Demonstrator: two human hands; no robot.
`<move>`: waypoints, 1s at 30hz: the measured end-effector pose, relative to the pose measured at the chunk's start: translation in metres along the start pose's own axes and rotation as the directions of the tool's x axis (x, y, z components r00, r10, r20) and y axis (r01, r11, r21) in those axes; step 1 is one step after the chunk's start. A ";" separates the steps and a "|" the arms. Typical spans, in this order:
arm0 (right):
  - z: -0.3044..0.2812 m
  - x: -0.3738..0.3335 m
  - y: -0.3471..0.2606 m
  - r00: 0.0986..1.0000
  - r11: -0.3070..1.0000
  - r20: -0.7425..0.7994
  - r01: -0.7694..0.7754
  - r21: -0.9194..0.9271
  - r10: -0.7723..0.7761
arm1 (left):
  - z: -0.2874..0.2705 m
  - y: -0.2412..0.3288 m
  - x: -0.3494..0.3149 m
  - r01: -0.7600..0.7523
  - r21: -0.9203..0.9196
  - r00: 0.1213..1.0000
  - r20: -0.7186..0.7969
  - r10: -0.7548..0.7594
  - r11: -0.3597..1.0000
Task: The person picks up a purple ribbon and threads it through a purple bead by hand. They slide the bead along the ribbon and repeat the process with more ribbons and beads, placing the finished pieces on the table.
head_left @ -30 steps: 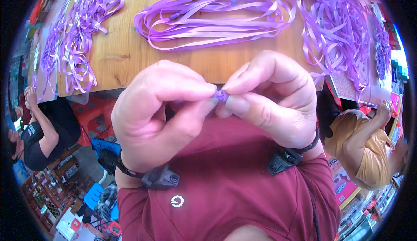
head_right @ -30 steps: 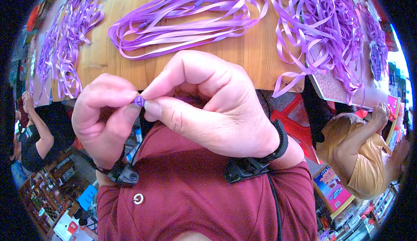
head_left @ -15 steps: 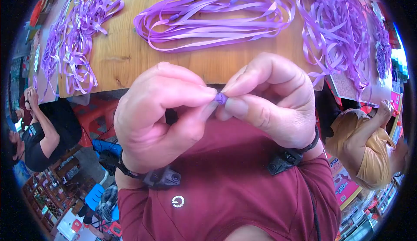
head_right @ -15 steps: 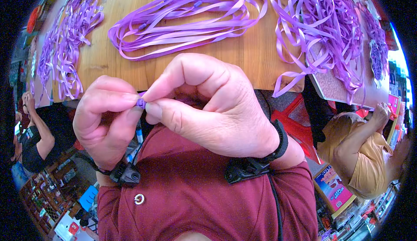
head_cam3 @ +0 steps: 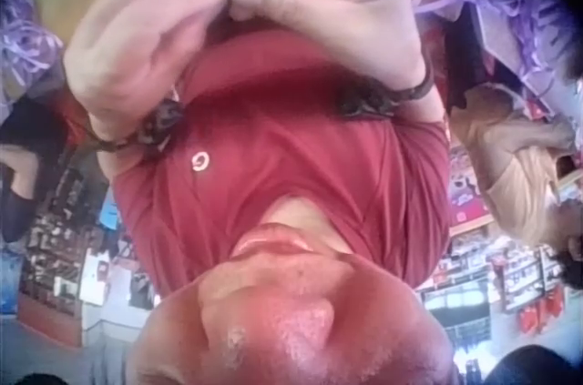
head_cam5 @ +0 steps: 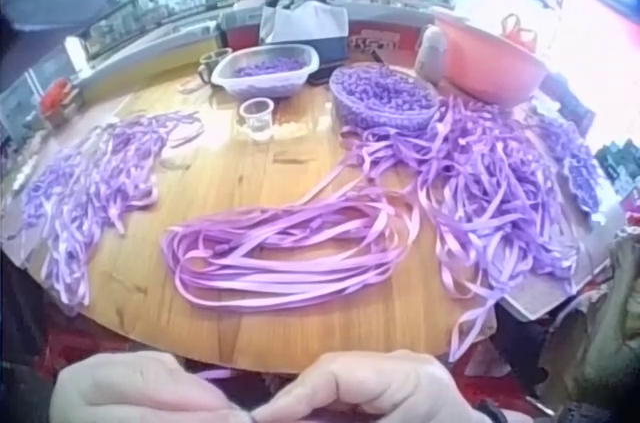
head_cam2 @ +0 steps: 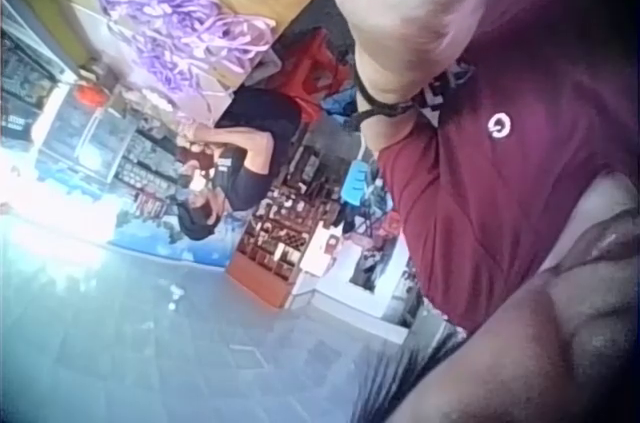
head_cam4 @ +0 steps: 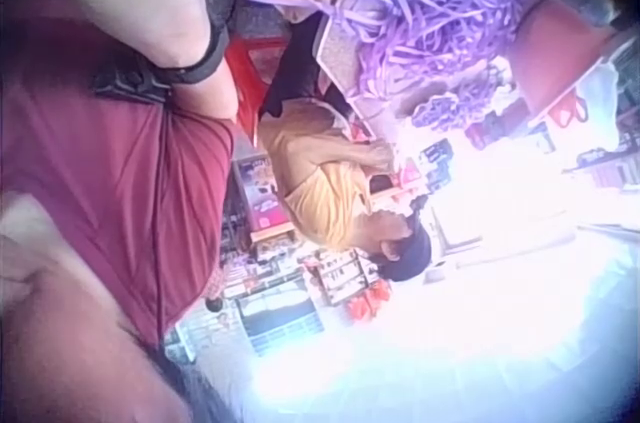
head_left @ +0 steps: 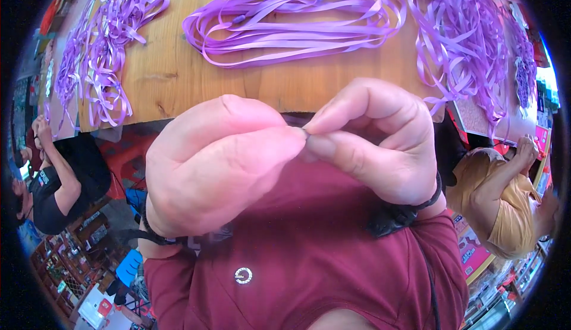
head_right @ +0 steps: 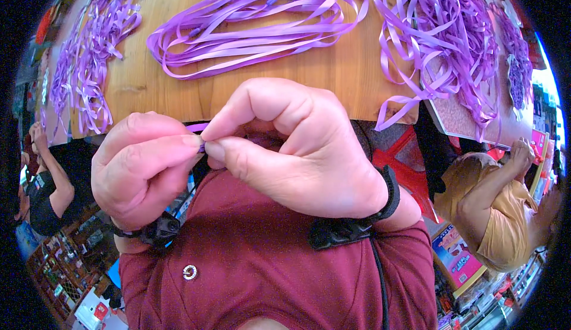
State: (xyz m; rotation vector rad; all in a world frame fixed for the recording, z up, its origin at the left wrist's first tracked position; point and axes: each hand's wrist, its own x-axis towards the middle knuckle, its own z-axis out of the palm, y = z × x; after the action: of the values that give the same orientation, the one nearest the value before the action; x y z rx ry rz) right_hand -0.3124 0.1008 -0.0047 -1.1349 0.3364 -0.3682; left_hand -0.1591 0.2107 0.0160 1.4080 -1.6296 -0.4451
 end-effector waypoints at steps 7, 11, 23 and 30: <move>0.001 0.003 0.000 1.000 0.996 -0.010 -0.026 0.083 0.027 | 0.005 -0.009 -0.005 -0.035 0.057 0.997 -0.063 0.039 0.998; 0.001 0.003 0.002 1.000 0.999 -0.008 -0.020 0.046 0.020 | 0.005 -0.011 -0.007 -0.050 0.059 0.995 -0.085 0.055 0.997; -0.003 0.003 0.004 0.974 0.898 0.096 0.227 -0.377 -0.206 | -0.002 -0.018 -0.007 0.224 -0.247 0.974 0.057 -0.217 0.943; -0.004 0.005 0.002 0.938 0.760 0.183 0.347 -0.549 -0.296 | 0.002 -0.017 -0.012 0.456 -0.682 0.858 0.168 -0.485 0.572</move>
State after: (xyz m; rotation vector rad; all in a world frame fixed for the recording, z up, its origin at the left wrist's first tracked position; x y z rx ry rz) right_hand -0.3090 0.0959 -0.0082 -1.8171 0.1723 -0.5407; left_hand -0.1511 0.2163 -0.0025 1.1959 -0.8334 -1.2135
